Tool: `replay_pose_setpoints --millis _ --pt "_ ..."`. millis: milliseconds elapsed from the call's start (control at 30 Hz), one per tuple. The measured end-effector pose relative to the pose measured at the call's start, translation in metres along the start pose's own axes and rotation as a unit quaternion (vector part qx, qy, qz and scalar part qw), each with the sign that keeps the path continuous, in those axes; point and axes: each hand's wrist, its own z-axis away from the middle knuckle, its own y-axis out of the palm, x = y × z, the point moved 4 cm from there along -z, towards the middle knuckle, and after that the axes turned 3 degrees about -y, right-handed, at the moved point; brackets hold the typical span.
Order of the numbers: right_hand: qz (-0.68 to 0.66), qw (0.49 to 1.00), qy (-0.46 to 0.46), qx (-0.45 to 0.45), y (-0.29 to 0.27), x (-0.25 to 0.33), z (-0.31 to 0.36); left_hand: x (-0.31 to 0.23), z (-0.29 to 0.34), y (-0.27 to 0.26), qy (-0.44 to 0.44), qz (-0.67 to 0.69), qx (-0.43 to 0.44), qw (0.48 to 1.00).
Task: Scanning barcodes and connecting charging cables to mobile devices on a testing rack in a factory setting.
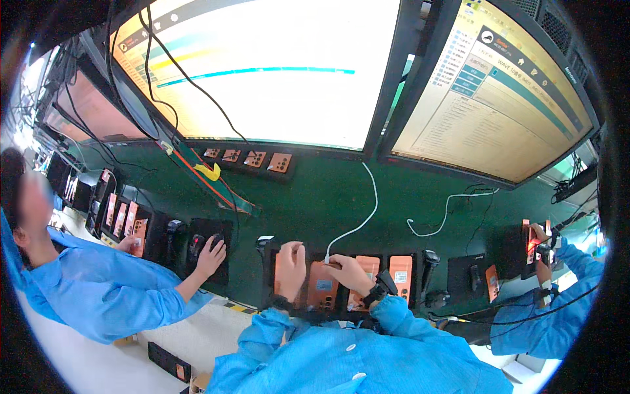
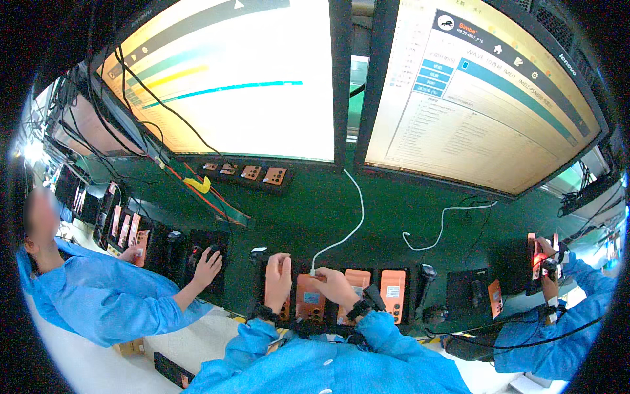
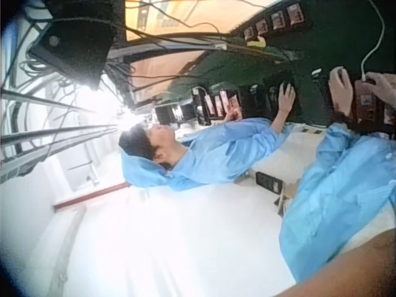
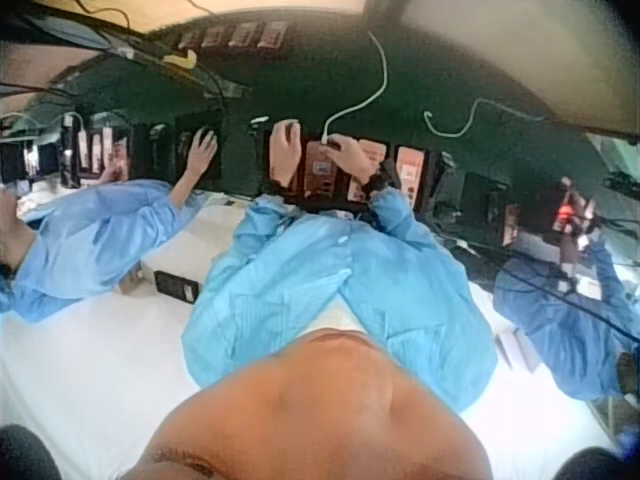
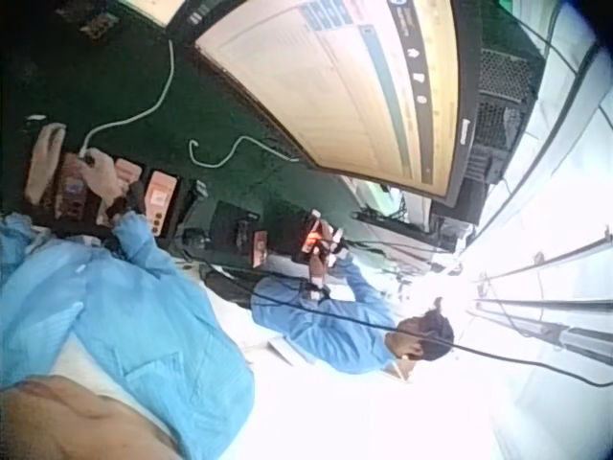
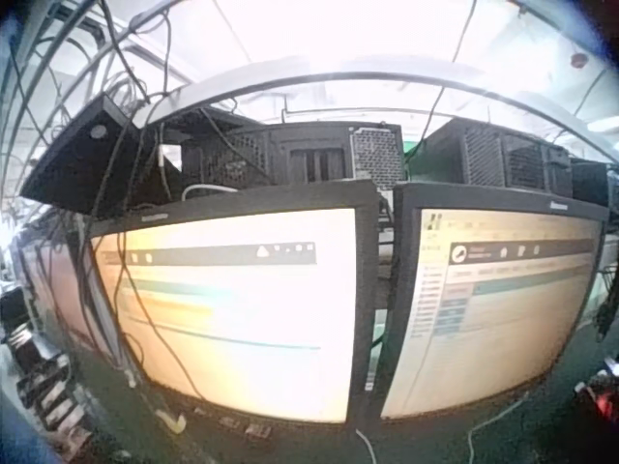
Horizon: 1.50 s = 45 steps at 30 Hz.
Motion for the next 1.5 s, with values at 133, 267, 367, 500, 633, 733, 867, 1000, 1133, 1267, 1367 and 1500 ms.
replay_pose_setpoints --millis 133,267,367,500,633,733,867,1000,1133,1267,1367,1500 --pt "0.029 0.999 0.035 0.022 -0.002 0.011 -0.005 0.038 -0.027 0.009 0.118 -0.187 -0.005 0.975" --pt "0.011 0.999 0.042 -0.007 -0.013 -0.003 -0.028 0.055 -0.055 0.017 0.112 -0.230 -0.003 0.967" --pt "-0.021 0.997 0.035 -0.061 -0.022 -0.004 -0.039 0.068 -0.087 0.023 0.058 -0.182 0.038 0.981" --pt "0.235 0.959 -0.019 -0.156 -0.039 -0.026 -0.032 0.104 -0.157 0.038 -0.098 0.027 0.093 0.990" --pt "0.212 0.960 -0.050 -0.179 -0.058 -0.024 0.001 0.156 -0.227 0.041 -0.232 0.357 0.049 0.903" --pt "0.331 0.918 -0.097 -0.196 -0.071 -0.026 0.024 0.145 -0.262 0.067 0.097 -0.233 -0.029 0.967" --pt "0.342 0.912 -0.104 -0.200 -0.066 -0.015 0.021 0.181 -0.294 0.089 0.212 -0.421 -0.046 0.881" --pt "0.330 0.918 -0.104 -0.192 -0.069 -0.022 0.024 0.195 -0.303 0.112 0.141 -0.434 -0.051 0.888" --pt "0.343 0.915 -0.080 -0.198 -0.071 -0.024 0.030 0.182 -0.313 0.134 0.054 -0.428 0.032 0.901" --pt "0.328 0.920 -0.098 -0.193 -0.070 -0.023 0.025 0.175 -0.327 0.111 -0.007 -0.396 0.066 0.916" --pt "0.323 0.921 -0.097 -0.193 -0.070 -0.022 0.023 0.170 -0.320 0.090 -0.016 -0.350 0.083 0.933" --pt "0.294 0.934 -0.095 -0.178 -0.070 -0.020 0.024 0.143 -0.293 0.038 0.131 -0.326 0.053 0.935"
